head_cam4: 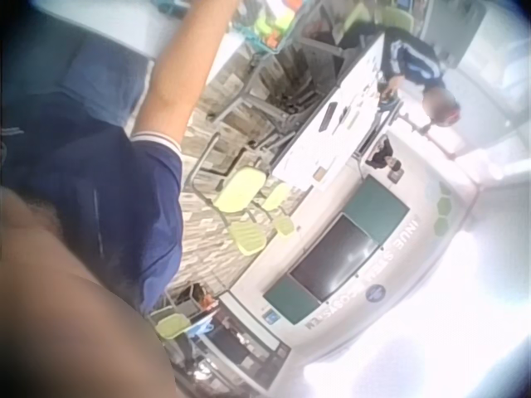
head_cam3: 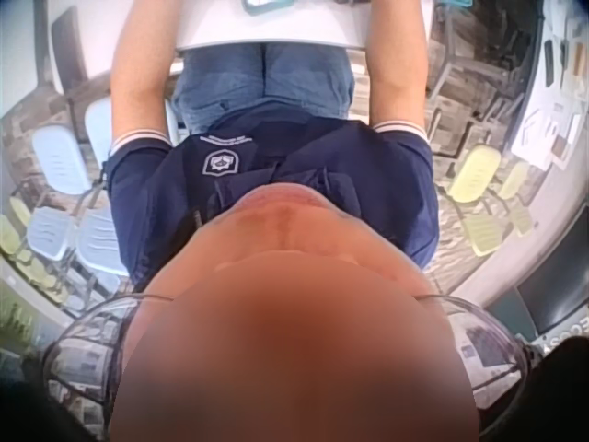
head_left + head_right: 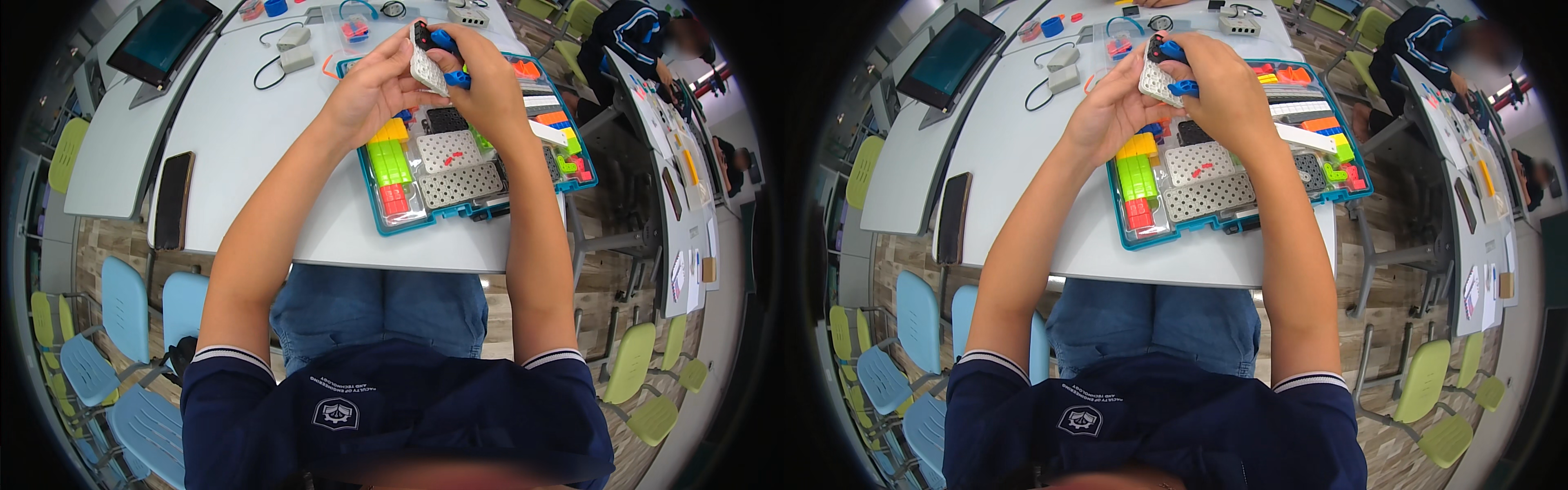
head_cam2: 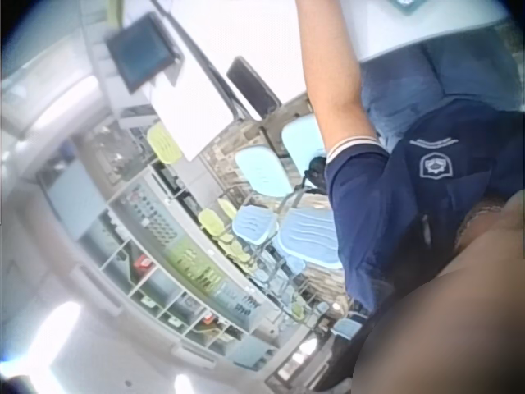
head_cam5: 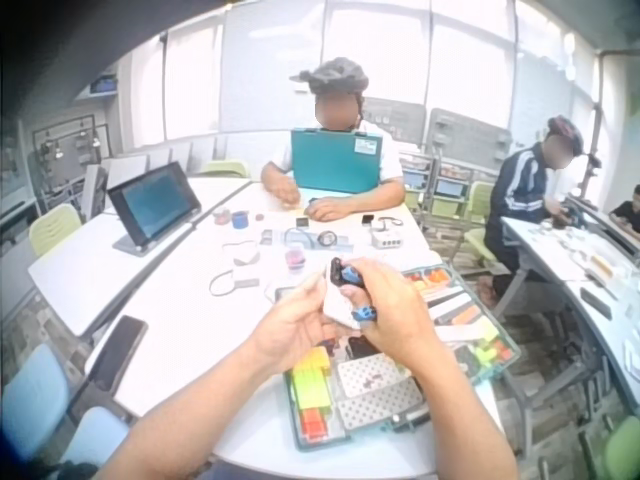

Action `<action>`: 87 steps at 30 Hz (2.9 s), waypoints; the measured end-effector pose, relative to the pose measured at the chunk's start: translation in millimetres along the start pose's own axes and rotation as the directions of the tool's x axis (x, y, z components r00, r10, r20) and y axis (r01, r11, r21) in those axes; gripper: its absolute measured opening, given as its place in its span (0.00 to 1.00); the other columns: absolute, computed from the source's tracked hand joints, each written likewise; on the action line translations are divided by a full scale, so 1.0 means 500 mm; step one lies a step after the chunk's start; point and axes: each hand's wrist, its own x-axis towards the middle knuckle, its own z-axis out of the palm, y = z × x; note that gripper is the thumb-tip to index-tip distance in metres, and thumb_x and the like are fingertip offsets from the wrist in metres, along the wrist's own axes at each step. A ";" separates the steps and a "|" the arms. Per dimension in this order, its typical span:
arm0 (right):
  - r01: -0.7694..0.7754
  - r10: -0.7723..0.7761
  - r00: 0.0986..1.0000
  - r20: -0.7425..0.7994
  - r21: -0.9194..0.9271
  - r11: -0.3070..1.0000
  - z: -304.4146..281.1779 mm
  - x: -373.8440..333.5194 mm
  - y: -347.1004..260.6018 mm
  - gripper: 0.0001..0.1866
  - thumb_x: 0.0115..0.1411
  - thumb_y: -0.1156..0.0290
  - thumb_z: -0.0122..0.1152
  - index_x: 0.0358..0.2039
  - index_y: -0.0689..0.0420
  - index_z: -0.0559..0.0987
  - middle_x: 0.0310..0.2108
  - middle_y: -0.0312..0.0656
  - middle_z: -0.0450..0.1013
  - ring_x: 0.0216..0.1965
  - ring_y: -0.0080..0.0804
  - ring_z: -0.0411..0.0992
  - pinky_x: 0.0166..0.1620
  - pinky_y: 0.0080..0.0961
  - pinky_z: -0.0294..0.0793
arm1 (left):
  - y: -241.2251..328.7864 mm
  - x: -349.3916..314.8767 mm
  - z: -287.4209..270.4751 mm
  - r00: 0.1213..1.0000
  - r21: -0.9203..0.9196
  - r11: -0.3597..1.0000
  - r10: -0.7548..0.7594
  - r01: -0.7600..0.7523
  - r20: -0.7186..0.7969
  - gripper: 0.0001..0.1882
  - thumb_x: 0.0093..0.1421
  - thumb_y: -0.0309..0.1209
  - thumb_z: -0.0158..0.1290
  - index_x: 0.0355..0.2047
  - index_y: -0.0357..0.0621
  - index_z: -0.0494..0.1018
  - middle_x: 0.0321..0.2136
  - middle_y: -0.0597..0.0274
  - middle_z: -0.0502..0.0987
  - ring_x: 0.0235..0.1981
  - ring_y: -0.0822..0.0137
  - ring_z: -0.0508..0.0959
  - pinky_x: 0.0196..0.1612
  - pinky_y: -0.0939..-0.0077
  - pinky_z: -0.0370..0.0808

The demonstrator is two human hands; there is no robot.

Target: The person uses a blue plastic tool to remove small red pins from white and black perforated boards inside a teal educational kit. They then place the boards and pins back into their designated compartments within the kit.

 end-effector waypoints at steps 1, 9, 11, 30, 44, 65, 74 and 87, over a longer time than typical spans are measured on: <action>0.001 -0.001 1.000 -0.005 0.006 1.000 0.002 0.000 0.000 0.23 0.54 0.80 0.67 0.52 0.58 0.76 0.45 0.48 0.78 0.48 0.52 0.76 0.50 0.43 0.76 | 0.000 0.000 0.001 1.000 -0.011 1.000 0.009 -0.009 -0.001 0.26 0.76 0.41 0.44 0.70 0.47 0.60 0.54 0.55 0.76 0.52 0.62 0.81 0.53 0.59 0.82; 0.089 -0.089 0.996 -0.013 -0.064 0.994 0.008 0.001 0.000 0.18 0.58 0.79 0.65 0.50 0.59 0.77 0.42 0.48 0.79 0.45 0.51 0.76 0.47 0.43 0.76 | 0.010 -0.001 0.011 0.994 0.193 0.981 0.057 -0.037 -0.097 0.32 0.69 0.39 0.59 0.69 0.52 0.61 0.51 0.55 0.76 0.48 0.64 0.81 0.50 0.60 0.84; 0.095 -0.097 0.995 -0.018 -0.081 0.992 0.008 0.001 -0.001 0.18 0.59 0.78 0.65 0.50 0.59 0.77 0.41 0.48 0.79 0.44 0.50 0.76 0.46 0.43 0.76 | 0.010 -0.002 0.014 0.988 0.234 0.971 0.071 -0.038 -0.137 0.33 0.68 0.38 0.61 0.69 0.50 0.61 0.51 0.54 0.76 0.48 0.63 0.81 0.50 0.61 0.84; -0.213 0.198 0.975 -0.103 -0.165 0.963 -0.020 0.010 -0.011 0.35 0.53 0.56 0.77 0.57 0.58 0.76 0.44 0.46 0.76 0.38 0.41 0.78 0.40 0.34 0.78 | 0.030 0.001 0.007 0.973 0.176 0.978 0.147 -0.116 -0.179 0.29 0.65 0.26 0.58 0.66 0.50 0.68 0.56 0.50 0.75 0.56 0.57 0.77 0.56 0.63 0.79; -0.212 0.292 0.912 0.287 -0.278 0.937 -0.058 0.009 -0.006 0.53 0.57 0.53 0.71 0.75 0.59 0.53 0.55 0.61 0.66 0.54 0.58 0.71 0.53 0.43 0.73 | 0.020 0.003 -0.039 0.987 0.347 0.938 0.045 0.012 -0.157 0.29 0.71 0.36 0.54 0.70 0.45 0.62 0.51 0.56 0.79 0.54 0.64 0.80 0.54 0.61 0.82; -0.066 0.132 0.963 0.236 -0.269 0.961 -0.053 0.010 -0.022 0.43 0.57 0.66 0.73 0.68 0.66 0.62 0.55 0.61 0.65 0.55 0.60 0.69 0.57 0.43 0.72 | 0.030 0.007 -0.026 0.969 0.391 0.914 0.187 -0.112 -0.159 0.30 0.65 0.28 0.61 0.66 0.44 0.67 0.55 0.50 0.79 0.54 0.59 0.81 0.57 0.60 0.82; -0.077 0.129 0.975 0.182 -0.270 0.960 -0.036 0.010 -0.028 0.44 0.51 0.69 0.76 0.65 0.68 0.65 0.55 0.58 0.66 0.55 0.57 0.70 0.56 0.41 0.73 | 0.050 0.001 -0.025 0.976 0.332 0.943 0.091 -0.020 -0.199 0.36 0.62 0.19 0.61 0.69 0.46 0.63 0.63 0.57 0.71 0.52 0.67 0.78 0.54 0.70 0.82; -0.117 0.146 0.983 0.110 -0.235 0.965 -0.004 -0.003 -0.023 0.47 0.49 0.73 0.77 0.67 0.70 0.63 0.58 0.59 0.64 0.58 0.58 0.66 0.60 0.42 0.70 | 0.037 0.002 -0.024 0.957 0.222 0.968 0.168 -0.115 -0.235 0.37 0.63 0.23 0.63 0.69 0.42 0.60 0.63 0.55 0.70 0.54 0.62 0.80 0.54 0.63 0.83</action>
